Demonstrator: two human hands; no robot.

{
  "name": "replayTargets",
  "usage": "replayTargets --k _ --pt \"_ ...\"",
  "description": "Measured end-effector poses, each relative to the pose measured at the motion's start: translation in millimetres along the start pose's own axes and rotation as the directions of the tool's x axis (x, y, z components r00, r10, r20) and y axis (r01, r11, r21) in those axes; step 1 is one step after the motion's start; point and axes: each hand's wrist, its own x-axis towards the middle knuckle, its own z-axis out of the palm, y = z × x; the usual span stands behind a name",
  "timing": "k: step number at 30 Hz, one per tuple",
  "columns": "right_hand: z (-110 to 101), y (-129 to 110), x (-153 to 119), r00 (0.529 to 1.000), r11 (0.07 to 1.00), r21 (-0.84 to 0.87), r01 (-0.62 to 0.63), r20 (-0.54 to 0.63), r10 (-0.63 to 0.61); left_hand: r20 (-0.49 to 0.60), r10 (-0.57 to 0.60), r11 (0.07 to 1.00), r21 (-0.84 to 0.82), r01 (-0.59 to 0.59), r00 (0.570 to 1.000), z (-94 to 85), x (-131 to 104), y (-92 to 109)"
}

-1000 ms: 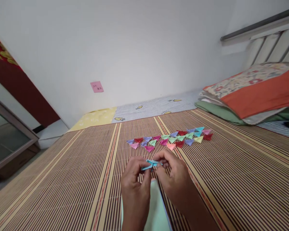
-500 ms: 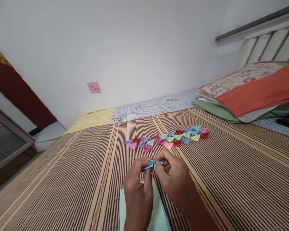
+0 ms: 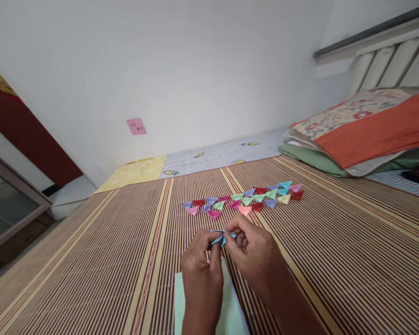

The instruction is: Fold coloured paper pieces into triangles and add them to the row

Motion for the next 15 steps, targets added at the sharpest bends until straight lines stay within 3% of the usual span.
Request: replayTargets --k 3,8,11,15 --pt "4.3 -1.7 -1.5 1.0 0.997 -0.071 -0.022 -0.022 0.021 -0.041 -0.002 1.0 -0.025 0.001 0.999 2.1 -0.2 2.8" --pt "9.2 -6.6 -4.1 0.987 0.969 -0.222 0.105 -0.092 -0.129 -0.087 -0.032 0.998 -0.063 0.026 0.996 6.5 -2.1 6.1" --pt "8.7 -7.9 -4.3 0.993 0.982 -0.161 0.095 -0.056 -0.105 -0.108 -0.107 0.99 -0.102 0.096 0.988 6.5 -4.4 6.7" --pt "8.6 -6.4 -3.4 1.0 0.997 -0.069 0.016 0.002 -0.016 -0.058 -0.211 0.962 -0.191 0.196 0.976 6.4 -5.8 6.6"
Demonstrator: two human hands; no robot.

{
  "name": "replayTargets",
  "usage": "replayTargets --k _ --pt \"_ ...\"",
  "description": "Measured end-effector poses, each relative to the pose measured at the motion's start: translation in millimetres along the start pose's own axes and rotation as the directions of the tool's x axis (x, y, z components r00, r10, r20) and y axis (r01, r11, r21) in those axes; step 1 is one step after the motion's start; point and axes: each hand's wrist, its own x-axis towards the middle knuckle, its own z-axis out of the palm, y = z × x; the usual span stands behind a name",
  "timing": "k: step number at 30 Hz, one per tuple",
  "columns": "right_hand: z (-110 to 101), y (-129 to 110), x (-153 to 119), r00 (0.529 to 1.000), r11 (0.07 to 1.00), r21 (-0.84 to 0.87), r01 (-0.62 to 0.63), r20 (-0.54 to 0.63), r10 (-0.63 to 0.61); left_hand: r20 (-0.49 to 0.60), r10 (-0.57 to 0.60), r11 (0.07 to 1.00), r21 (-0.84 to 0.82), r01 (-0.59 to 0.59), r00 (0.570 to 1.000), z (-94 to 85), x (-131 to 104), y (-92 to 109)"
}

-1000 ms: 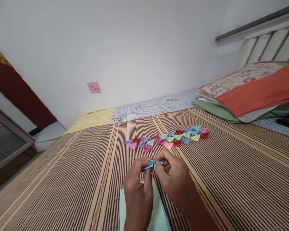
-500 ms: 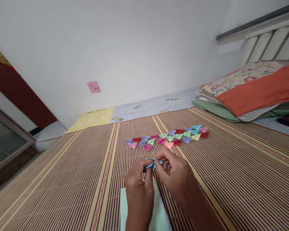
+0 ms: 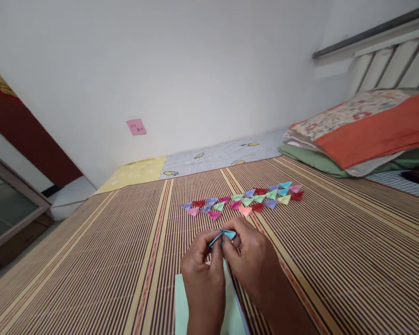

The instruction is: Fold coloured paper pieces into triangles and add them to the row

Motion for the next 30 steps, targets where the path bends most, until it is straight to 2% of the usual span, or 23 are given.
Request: replayTargets --k 4,14,16,18,20,22,25,30 --pt "0 3 1 0.999 0.999 -0.041 0.003 -0.038 -0.005 0.024 -0.011 0.999 -0.038 0.011 1.0 2.9 0 0" --pt "-11 12 6 0.997 0.997 0.021 0.074 0.018 -0.074 0.096 0.152 0.987 0.028 -0.155 0.984 3.3 1 1" --pt "-11 13 6 0.996 0.995 0.055 0.08 0.035 -0.082 0.112 0.103 0.995 0.002 -0.104 0.988 4.0 2 -1" --pt "-11 14 7 0.998 0.991 0.126 0.047 0.039 -0.052 0.118 -0.03 0.998 -0.058 0.037 0.993 5.3 1 -4" --pt "-9 14 7 0.999 0.983 0.185 -0.02 0.044 0.012 0.133 -0.194 0.96 -0.178 0.216 0.972 7.0 1 -7" --pt "-7 14 6 0.996 0.975 0.203 -0.086 0.056 0.076 0.152 -0.294 0.895 -0.304 0.328 0.944 8.4 0 -8" --pt "-4 14 6 0.994 0.977 0.184 -0.105 0.046 0.098 0.155 -0.302 0.872 -0.353 0.338 0.941 9.4 0 -8" --pt "-6 21 9 1.0 0.994 0.11 -0.009 -0.004 0.01 0.175 -0.24 0.912 -0.296 0.284 0.955 1.3 2 2"
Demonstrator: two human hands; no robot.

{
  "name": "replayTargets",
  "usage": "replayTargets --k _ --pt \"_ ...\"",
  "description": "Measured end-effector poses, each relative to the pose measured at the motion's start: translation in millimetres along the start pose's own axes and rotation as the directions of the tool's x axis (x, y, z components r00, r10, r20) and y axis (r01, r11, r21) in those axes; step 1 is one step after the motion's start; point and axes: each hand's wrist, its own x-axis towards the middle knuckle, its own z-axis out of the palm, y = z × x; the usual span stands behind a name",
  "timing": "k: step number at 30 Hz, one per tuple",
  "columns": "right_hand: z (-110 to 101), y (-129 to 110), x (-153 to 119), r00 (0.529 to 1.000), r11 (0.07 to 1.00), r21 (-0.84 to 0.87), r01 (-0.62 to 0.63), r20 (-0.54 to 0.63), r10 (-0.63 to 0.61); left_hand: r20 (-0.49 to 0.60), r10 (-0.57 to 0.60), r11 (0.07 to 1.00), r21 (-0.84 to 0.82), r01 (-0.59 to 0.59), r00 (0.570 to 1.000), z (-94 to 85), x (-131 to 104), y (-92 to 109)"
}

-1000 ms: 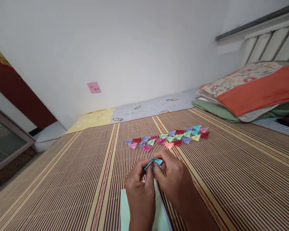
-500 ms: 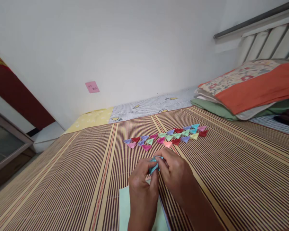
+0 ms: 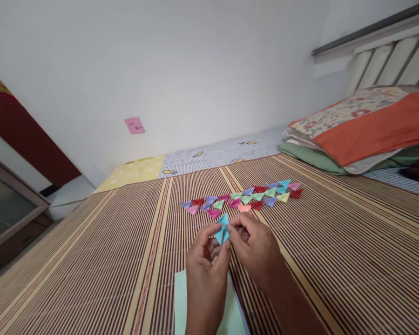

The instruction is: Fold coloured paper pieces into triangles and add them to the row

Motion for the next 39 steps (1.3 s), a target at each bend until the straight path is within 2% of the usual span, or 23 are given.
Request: replayTargets --k 2,5,7,12,17,19,21,24,28,31,33,37,39 --pt "-4 2 1 0.999 0.999 -0.022 0.039 0.037 -0.038 0.003 0.005 1.0 0.031 -0.005 1.0 -6.6 0 6" --pt "-9 1 1 0.978 0.994 -0.02 0.104 0.186 -0.099 -0.034 0.002 1.0 0.027 -0.001 0.999 -19.5 3 10" --pt "-10 -2 -1 0.955 0.987 -0.015 0.161 0.253 -0.152 0.002 -0.032 0.999 0.021 0.032 0.999 -26.8 5 9" --pt "-5 -6 -4 0.947 0.97 0.015 0.242 0.216 -0.24 0.092 -0.109 0.991 0.091 0.101 0.99 -32.7 6 3" --pt "-1 -2 -3 0.966 0.972 -0.017 0.234 0.118 -0.231 0.119 -0.052 0.994 0.099 0.04 0.992 -25.9 4 2" --pt "-2 -2 -2 0.966 0.973 -0.027 0.23 0.123 -0.226 0.116 -0.032 0.99 0.137 0.016 0.993 -24.0 3 2" --pt "-3 -1 -1 0.968 0.981 0.017 0.194 0.158 -0.194 0.117 -0.022 0.988 0.152 0.004 0.993 -24.4 1 4" --pt "-6 0 0 0.967 0.986 0.156 0.05 0.238 -0.087 0.143 0.035 0.981 0.182 -0.061 0.989 -28.8 -1 9" --pt "-8 2 -1 0.946 0.959 0.274 -0.069 0.323 -0.024 0.302 0.095 0.939 0.289 -0.186 0.949 -34.3 -1 16" --pt "-11 0 -1 0.93 0.944 0.313 -0.109 0.366 -0.014 0.361 0.076 0.943 0.277 -0.185 0.929 -34.7 0 16" --pt "-14 -3 -1 0.932 0.949 0.302 -0.09 0.362 -0.027 0.348 0.068 0.954 0.252 -0.164 0.935 -34.2 1 14" --pt "-21 -11 0 0.967 0.973 0.216 0.084 0.218 -0.132 0.235 0.037 0.947 0.303 -0.109 0.971 -33.6 1 11" --pt "-22 -14 0 0.959 0.97 0.208 0.128 0.223 -0.174 0.195 0.047 0.939 0.326 -0.11 0.98 -32.6 0 12"
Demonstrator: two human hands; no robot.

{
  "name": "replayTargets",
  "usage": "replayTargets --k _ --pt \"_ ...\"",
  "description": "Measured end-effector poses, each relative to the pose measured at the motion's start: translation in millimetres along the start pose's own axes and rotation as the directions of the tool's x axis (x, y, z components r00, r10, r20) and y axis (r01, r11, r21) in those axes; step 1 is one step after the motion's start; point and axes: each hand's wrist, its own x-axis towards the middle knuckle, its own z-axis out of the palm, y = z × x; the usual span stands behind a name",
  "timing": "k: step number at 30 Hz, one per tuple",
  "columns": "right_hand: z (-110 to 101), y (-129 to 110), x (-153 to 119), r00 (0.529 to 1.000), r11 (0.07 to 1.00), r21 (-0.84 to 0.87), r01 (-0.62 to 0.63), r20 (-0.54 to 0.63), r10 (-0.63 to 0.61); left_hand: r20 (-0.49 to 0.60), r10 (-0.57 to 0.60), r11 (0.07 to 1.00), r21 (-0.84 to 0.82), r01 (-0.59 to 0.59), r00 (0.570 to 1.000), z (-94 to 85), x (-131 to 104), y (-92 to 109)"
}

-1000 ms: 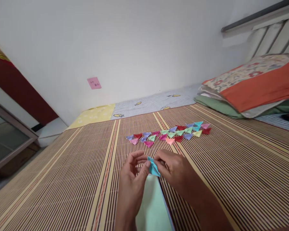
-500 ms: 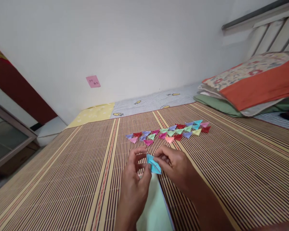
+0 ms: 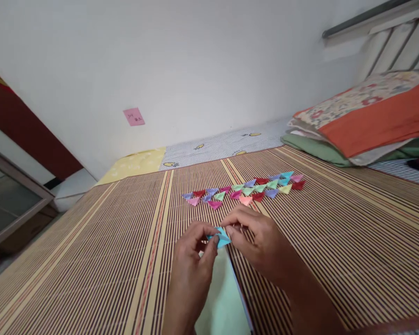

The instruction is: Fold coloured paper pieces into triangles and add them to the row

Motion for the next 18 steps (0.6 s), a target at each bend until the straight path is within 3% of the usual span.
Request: replayTargets --k 3,12,18 --pt "3 -3 0 0.999 1.0 -0.018 0.004 0.038 -0.003 -0.032 0.032 0.999 0.042 -0.031 0.999 1.1 -1 5" --pt "10 -6 1 0.993 0.989 -0.093 0.113 -0.017 -0.115 -0.126 0.086 0.993 0.092 -0.074 0.988 5.1 -1 10" --pt "12 -6 1 0.996 0.993 -0.088 0.08 -0.029 -0.083 -0.17 0.108 0.989 0.121 -0.088 0.98 6.2 -1 9"
